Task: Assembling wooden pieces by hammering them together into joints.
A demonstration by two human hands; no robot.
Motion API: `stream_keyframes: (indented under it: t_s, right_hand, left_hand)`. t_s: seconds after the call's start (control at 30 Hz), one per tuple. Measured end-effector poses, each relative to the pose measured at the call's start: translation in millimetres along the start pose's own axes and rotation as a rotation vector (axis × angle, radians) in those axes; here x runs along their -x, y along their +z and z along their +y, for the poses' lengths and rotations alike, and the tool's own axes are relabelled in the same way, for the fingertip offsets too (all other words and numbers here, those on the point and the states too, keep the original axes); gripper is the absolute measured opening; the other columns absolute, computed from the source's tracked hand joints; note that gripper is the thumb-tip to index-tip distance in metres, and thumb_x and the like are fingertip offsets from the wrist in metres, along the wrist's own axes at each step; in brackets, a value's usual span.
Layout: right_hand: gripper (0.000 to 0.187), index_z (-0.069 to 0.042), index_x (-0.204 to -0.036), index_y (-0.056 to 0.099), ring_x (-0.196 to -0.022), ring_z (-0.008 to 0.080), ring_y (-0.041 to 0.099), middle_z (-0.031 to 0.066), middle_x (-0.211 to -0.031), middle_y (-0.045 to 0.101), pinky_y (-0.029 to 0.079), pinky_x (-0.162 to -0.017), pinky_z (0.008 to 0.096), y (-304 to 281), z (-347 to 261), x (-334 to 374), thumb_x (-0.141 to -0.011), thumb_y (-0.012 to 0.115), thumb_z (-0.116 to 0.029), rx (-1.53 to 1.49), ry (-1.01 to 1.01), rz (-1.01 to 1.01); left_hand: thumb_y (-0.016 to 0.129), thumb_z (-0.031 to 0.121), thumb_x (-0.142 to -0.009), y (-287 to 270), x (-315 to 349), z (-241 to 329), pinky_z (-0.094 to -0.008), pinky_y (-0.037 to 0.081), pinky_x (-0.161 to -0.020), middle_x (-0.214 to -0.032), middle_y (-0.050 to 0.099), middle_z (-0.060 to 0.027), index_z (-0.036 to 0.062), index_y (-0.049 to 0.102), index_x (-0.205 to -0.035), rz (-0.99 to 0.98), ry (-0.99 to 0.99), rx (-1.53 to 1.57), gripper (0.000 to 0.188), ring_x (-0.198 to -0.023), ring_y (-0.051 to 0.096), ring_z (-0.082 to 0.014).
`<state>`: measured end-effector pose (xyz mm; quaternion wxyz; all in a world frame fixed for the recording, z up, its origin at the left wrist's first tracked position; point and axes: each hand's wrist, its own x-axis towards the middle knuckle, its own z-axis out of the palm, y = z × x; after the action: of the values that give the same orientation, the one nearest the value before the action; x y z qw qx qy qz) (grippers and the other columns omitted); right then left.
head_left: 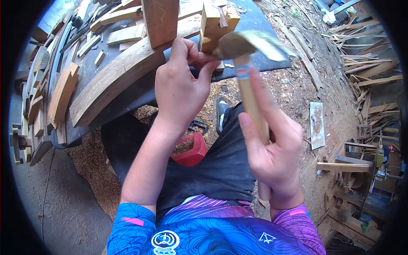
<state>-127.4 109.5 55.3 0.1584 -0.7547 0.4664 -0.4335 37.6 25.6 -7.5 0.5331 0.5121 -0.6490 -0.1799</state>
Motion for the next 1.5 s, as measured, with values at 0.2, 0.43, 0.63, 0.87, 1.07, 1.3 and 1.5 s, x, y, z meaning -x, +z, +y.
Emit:
stream_keyframes:
  t_s: [0.2, 0.43, 0.63, 0.87, 1.07, 1.3, 1.5]
  right_hand:
    - [0.058, 0.001, -0.151, 0.05, -0.066, 0.0099, 0.063, 0.014, -0.106, 0.077, 0.051, -0.064, 0.0255, -8, -20, 11, -0.095, 0.063, -0.001, -0.013, 0.202, -0.004]
    - [0.059, 0.001, -0.149, 0.053, -0.07, 0.0127, 0.065, 0.0179, -0.11, 0.076, 0.052, -0.068, 0.0282, -8, -17, 6, -0.091, 0.064, 0.0, -0.044, 0.206, -0.059]
    - [0.058, 0.001, -0.148, 0.053, -0.073, 0.0108, 0.065, 0.0185, -0.115, 0.076, 0.052, -0.069, 0.0272, -14, -6, 0, -0.092, 0.064, 0.001, 0.025, 0.131, -0.109]
    - [0.056, -0.005, -0.155, 0.046, -0.057, 0.0033, 0.054, 0.0002, -0.078, 0.064, 0.046, -0.053, 0.0203, -23, -3, 23, -0.101, 0.061, -0.01, -0.069, 0.341, 0.022]
    - [0.056, -0.005, -0.156, 0.044, -0.057, 0.0031, 0.054, -0.001, -0.077, 0.062, 0.046, -0.053, 0.0191, -29, 16, 33, -0.103, 0.061, -0.011, -0.102, 0.415, 0.099]
    - [0.056, -0.004, -0.156, 0.044, -0.057, 0.0025, 0.053, -0.0012, -0.079, 0.062, 0.045, -0.054, 0.018, -32, 15, 27, -0.103, 0.061, -0.011, -0.167, 0.366, 0.138]
    - [0.056, -0.008, -0.157, 0.044, -0.057, 0.0022, 0.052, -0.0033, -0.077, 0.061, 0.045, -0.053, 0.0185, -28, 15, 11, -0.103, 0.061, -0.01, -0.178, 0.344, 0.074]
  left_hand:
    - [0.08, 0.007, -0.088, -1, -2, 3, -0.024, 0.043, -0.052, -0.086, 0.079, -0.0068, 0.008, 0.044, -0.092, -0.016, 0.009, -0.025, 0.037, -0.067, 0.07, -0.0074]
    - [0.08, 0.008, -0.088, -1, -1, -1, -0.0245, 0.042, -0.053, -0.086, 0.079, -0.0071, 0.0078, 0.043, -0.091, 0.013, 0.024, -0.012, 0.037, -0.062, 0.065, -0.0062]
    - [0.081, 0.009, -0.088, -1, -1, 0, -0.0241, 0.051, -0.065, -0.088, 0.079, -0.01, 0.0072, 0.044, -0.091, -0.03, -0.021, -0.002, 0.037, -0.083, 0.074, -0.0087]
    - [0.081, 0.01, -0.087, 13, -3, 12, -0.0322, 0.056, -0.061, -0.086, 0.077, -0.0133, 0.0039, 0.056, -0.096, -0.051, -0.05, 0.088, 0.027, -0.076, 0.077, -0.024]
    - [0.079, 0.006, -0.087, 29, 7, 22, -0.0327, 0.061, -0.07, -0.096, 0.077, -0.0132, 0.002, 0.062, -0.108, -0.12, 0.013, 0.186, 0.028, -0.084, 0.077, -0.026]
    - [0.085, 0.012, -0.082, 15, -3, 17, -0.0388, 0.058, -0.085, -0.117, 0.068, -0.0166, 0.0023, 0.057, -0.124, 0.029, 0.194, -0.079, 0.051, -0.107, 0.069, -0.0291]
    - [0.09, 0.025, -0.08, 31, -17, 16, -0.0423, 0.057, -0.094, -0.124, 0.067, -0.0268, -0.0033, 0.044, -0.14, -0.058, 0.097, -0.052, 0.081, -0.114, 0.069, -0.0355]
